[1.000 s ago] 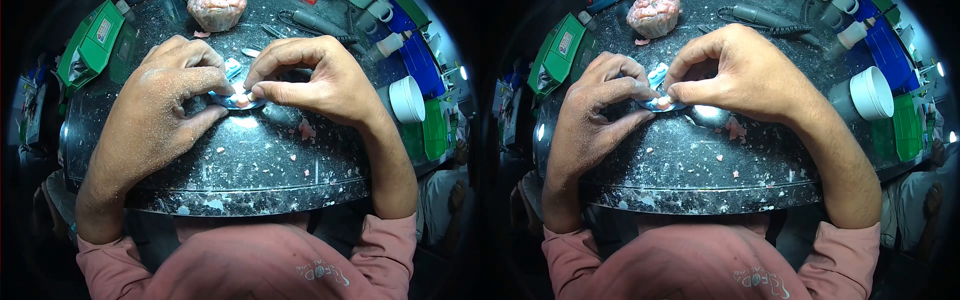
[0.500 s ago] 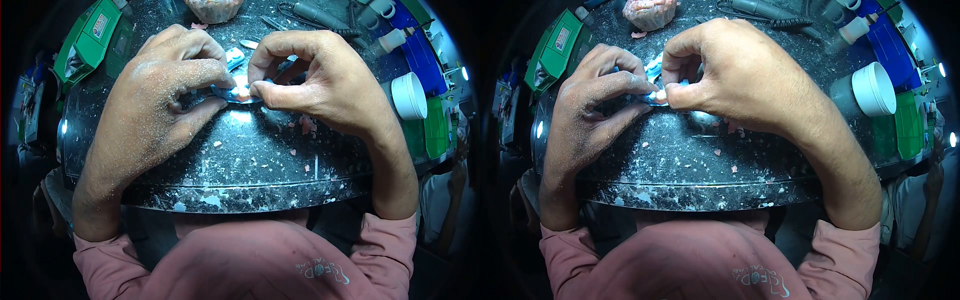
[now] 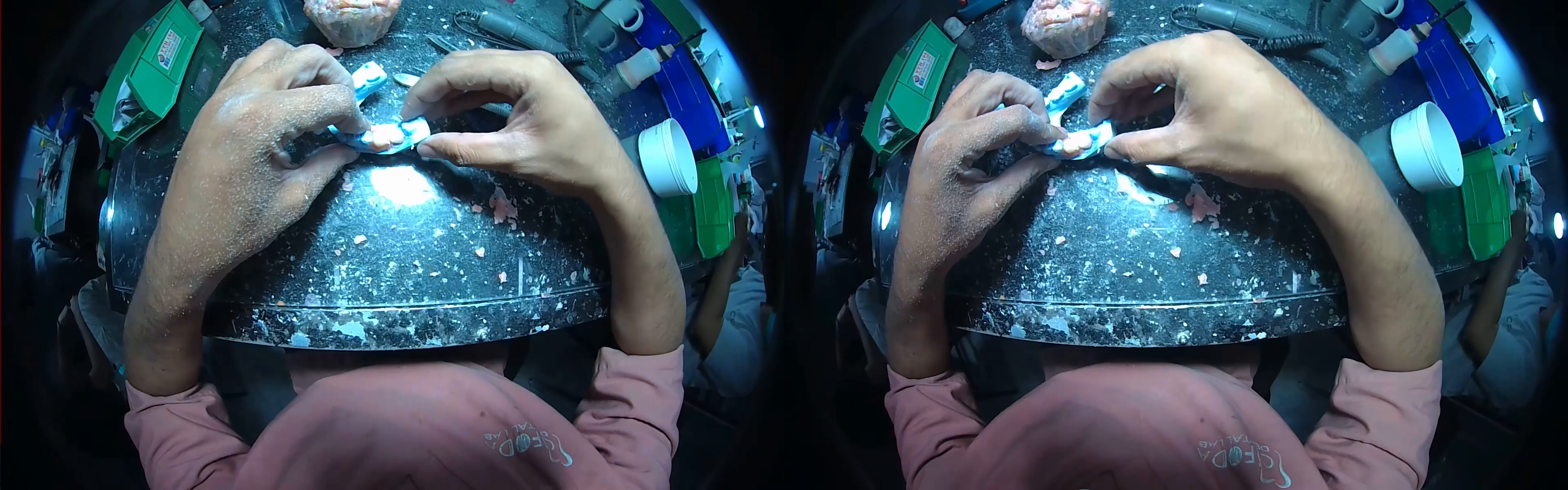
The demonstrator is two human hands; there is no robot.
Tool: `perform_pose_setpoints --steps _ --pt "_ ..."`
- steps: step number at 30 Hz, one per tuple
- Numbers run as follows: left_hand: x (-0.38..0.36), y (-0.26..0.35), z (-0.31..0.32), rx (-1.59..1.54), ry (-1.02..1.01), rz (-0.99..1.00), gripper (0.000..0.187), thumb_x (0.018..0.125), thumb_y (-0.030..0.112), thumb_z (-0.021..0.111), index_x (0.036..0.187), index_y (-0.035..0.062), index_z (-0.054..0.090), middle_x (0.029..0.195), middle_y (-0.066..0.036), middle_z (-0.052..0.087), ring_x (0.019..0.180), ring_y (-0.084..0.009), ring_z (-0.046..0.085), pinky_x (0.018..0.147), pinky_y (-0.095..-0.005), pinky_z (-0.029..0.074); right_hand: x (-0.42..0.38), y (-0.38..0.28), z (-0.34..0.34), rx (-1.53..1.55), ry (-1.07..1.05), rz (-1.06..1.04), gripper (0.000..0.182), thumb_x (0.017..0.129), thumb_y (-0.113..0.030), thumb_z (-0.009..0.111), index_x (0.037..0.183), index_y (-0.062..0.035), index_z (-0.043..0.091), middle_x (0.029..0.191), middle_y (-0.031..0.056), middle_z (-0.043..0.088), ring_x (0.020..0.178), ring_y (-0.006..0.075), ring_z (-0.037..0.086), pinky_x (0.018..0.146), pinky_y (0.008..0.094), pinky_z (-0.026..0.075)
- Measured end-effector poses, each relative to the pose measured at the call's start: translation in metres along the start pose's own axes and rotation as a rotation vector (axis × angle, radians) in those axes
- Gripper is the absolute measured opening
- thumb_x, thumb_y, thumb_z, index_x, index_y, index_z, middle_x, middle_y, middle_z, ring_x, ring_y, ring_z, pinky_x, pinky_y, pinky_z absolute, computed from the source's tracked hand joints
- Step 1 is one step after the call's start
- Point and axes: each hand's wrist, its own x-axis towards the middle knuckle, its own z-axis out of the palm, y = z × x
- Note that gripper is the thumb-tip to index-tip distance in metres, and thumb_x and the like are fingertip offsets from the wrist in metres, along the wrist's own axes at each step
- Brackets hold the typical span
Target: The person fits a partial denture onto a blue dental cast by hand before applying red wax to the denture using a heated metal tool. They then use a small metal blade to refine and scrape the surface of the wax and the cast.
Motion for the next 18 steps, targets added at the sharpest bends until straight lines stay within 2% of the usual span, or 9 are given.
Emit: perform_pose_setpoints --steps 2,4,5,6,8,10,12,14,18 --pt "0.0 -0.002 -0.001 -0.004 0.026 -0.019 0.024 0.066 -0.002 0.075 0.088 0.0064 0.07 0.097 -0.005 0.061 0.098 -0.021 0.057 0.084 -0.0323 0.046 0.0 0.002 0.004 0.035 0.072 -0.025 0.027 0.081 -0.009 0.074 0.106 -0.0017 0.068 0.101 0.0076 0.067 0.094 0.0163 0.065 0.087 0.0289 0.054" --pt "0.003 -0.002 -0.007 0.042 0.116 0.027 0.035 0.067 -0.001 0.072 0.1 0.0067 0.067 0.11 -0.009 0.058 0.109 -0.023 0.054 0.095 -0.0355 0.042 0.002 -0.001 0.005 0.127 0.143 -0.067 0.027 0.079 -0.005 0.074 0.104 0.0014 0.067 0.101 0.0093 0.067 0.095 0.0182 0.065 0.086 0.0292 0.055" --pt "0.006 -0.005 -0.011 -0.085 0.187 0.076 0.057 0.066 0.0 0.068 0.122 0.0055 0.057 0.123 -0.012 0.053 0.121 -0.0257 0.049 0.105 -0.0384 0.036 0.003 -0.004 0.004 0.138 0.236 -0.15 0.028 0.078 -0.002 0.075 0.104 0.0036 0.067 0.101 0.011 0.066 0.095 0.0191 0.065 0.086 0.0293 0.055" --pt "0.004 -0.001 -0.006 -0.306 0.318 -0.023 0.075 0.068 0.001 0.069 0.137 -0.0008 0.039 0.131 -0.017 0.049 0.128 -0.0268 0.045 0.109 -0.0394 0.034 0.003 -0.009 0.003 0.149 0.329 -0.235 0.029 0.077 0.0 0.075 0.104 0.0058 0.066 0.101 0.0127 0.066 0.096 0.02 0.065 0.086 0.0294 0.055" --pt "0.005 0.01 0.0 -0.916 0.451 -0.192 0.079 0.074 0.006 0.067 0.142 -0.0058 0.028 0.134 -0.022 0.046 0.13 -0.0278 0.044 0.11 -0.0396 0.035 0.001 -0.021 0.004 0.055 0.431 -0.385 0.032 0.071 0.003 0.08 0.099 0.007 0.066 0.098 0.0151 0.066 0.094 0.0209 0.065 0.08 0.0301 0.054" --pt "0.006 0.014 -0.009 -1.432 0.272 -0.339 0.068 0.085 0.013 0.061 0.14 -0.0104 0.028 0.132 -0.025 0.049 0.123 -0.0292 0.052 0.108 -0.0397 0.039 0.002 -0.027 0.013 -0.013 0.551 -0.494 0.035 0.068 0.001 0.082 0.098 0.0052 0.066 0.095 0.015 0.067 0.09 0.0222 0.066 0.077 0.0315 0.054" --pt "0.005 0.019 -0.004 -1.551 0.253 -0.4 0.063 0.087 0.011 0.06 0.139 -0.0099 0.03 0.13 -0.024 0.051 0.122 -0.0291 0.053 0.106 -0.0391 0.041 0.002 -0.03 0.015 -0.162 0.61 -0.596 0.038 0.066 -0.002 0.084 0.099 0.0016 0.065 0.092 0.0144 0.067 0.085 0.0235 0.067 0.071 0.0312 0.055" --pt "0.002 0.021 -0.004 -1.747 0.212 -0.346 0.056 0.088 0.007 0.058 0.137 -0.0076 0.036 0.128 -0.021 0.053 0.118 -0.0285 0.056 0.102 -0.0413 0.045 0.0 -0.027 0.015 -0.212 0.623 -0.664 0.042 0.067 -0.004 0.084 0.103 -0.0001 0.063 0.094 0.0125 0.066 0.084 0.0228 0.067 0.07 0.0308 0.055" --pt "-0.004 0.023 -0.004 -1.748 0.25 -0.283 0.052 0.084 0.002 0.062 0.132 -0.0024 0.044 0.124 -0.018 0.056 0.114 -0.0279 0.058 0.1 -0.0422 0.047 -0.001 -0.038 0.016 -0.303 0.691 -0.682 0.052 0.065 -0.009 0.086 0.111 -0.0068 0.06 0.098 0.0064 0.063 0.086 0.0191 0.063 0.07 0.0272 0.053"
